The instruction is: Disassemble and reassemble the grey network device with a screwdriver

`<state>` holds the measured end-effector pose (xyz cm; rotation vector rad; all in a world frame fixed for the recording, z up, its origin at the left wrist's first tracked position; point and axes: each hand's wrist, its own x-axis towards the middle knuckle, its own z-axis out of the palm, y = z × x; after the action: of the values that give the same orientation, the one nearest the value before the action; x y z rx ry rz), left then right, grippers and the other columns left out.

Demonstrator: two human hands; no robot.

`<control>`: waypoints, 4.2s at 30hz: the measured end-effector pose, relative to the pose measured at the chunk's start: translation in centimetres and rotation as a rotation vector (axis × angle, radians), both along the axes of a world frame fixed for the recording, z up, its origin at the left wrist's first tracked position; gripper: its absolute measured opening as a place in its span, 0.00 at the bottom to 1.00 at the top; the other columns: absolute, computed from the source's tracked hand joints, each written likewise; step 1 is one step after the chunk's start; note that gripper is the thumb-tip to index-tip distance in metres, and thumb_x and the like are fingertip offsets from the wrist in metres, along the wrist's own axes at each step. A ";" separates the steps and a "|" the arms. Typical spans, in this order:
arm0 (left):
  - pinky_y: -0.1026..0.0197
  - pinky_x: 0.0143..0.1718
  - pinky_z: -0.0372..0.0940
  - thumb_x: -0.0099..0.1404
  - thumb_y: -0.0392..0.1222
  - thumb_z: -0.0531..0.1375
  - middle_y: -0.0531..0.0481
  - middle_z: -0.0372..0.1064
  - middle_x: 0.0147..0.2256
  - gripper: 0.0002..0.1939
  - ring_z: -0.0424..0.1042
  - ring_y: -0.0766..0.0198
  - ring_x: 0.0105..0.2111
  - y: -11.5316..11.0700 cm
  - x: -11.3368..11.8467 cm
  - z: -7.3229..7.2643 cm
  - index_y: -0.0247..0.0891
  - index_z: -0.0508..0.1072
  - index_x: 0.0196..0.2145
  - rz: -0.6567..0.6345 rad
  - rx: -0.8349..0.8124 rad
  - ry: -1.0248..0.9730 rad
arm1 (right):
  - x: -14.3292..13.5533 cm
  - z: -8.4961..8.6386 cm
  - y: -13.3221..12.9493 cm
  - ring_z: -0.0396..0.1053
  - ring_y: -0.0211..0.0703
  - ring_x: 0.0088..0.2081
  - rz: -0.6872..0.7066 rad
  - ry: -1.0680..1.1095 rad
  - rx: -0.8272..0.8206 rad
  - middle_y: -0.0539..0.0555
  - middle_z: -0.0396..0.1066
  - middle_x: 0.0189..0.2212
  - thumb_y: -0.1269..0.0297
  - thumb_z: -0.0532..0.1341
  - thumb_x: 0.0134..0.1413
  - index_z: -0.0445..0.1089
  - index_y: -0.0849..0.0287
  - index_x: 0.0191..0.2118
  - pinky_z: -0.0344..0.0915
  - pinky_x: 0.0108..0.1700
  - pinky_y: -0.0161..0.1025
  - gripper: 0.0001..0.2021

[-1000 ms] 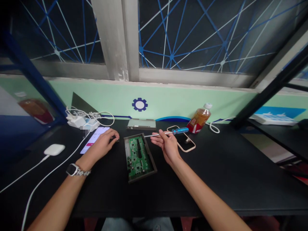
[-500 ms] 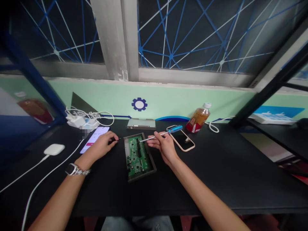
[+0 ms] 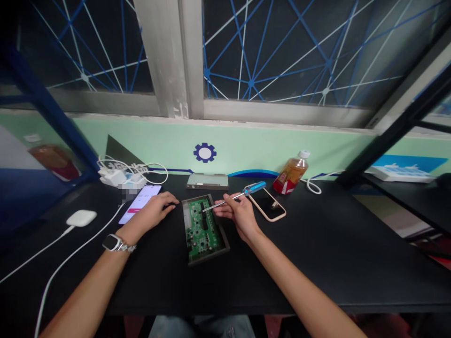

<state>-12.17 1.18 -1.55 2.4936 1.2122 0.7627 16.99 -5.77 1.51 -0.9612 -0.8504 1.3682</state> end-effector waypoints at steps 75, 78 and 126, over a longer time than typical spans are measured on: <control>0.58 0.38 0.71 0.64 0.42 0.62 0.47 0.80 0.37 0.08 0.78 0.56 0.35 0.0 8.2 1.3 0.37 0.81 0.37 0.055 -0.129 -0.535 | -5.4 7.1 7.4 0.60 0.40 0.22 -0.263 -1.213 0.652 0.48 0.63 0.19 0.43 0.59 0.56 0.56 0.53 0.27 0.57 0.29 0.41 0.20; 0.58 0.37 0.71 0.63 0.42 0.63 0.47 0.80 0.35 0.08 0.78 0.57 0.33 0.0 8.2 1.2 0.37 0.81 0.36 0.066 -0.131 -0.546 | -5.4 7.3 7.2 0.63 0.41 0.24 -0.262 -1.239 0.654 0.49 0.65 0.20 0.44 0.60 0.55 0.58 0.54 0.27 0.57 0.30 0.41 0.20; 0.56 0.42 0.72 0.63 0.47 0.63 0.43 0.79 0.39 0.14 0.78 0.54 0.38 0.8 8.3 0.6 0.35 0.80 0.41 0.050 -0.178 -0.679 | -3.7 6.2 8.7 0.72 0.41 0.29 0.206 -0.825 0.491 0.53 0.74 0.28 0.56 0.68 0.49 0.71 0.61 0.36 0.71 0.32 0.40 0.14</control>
<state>-3.87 2.01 -0.99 1.8229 1.0249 1.3045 13.34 2.92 7.74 -1.0591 -1.8488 0.8215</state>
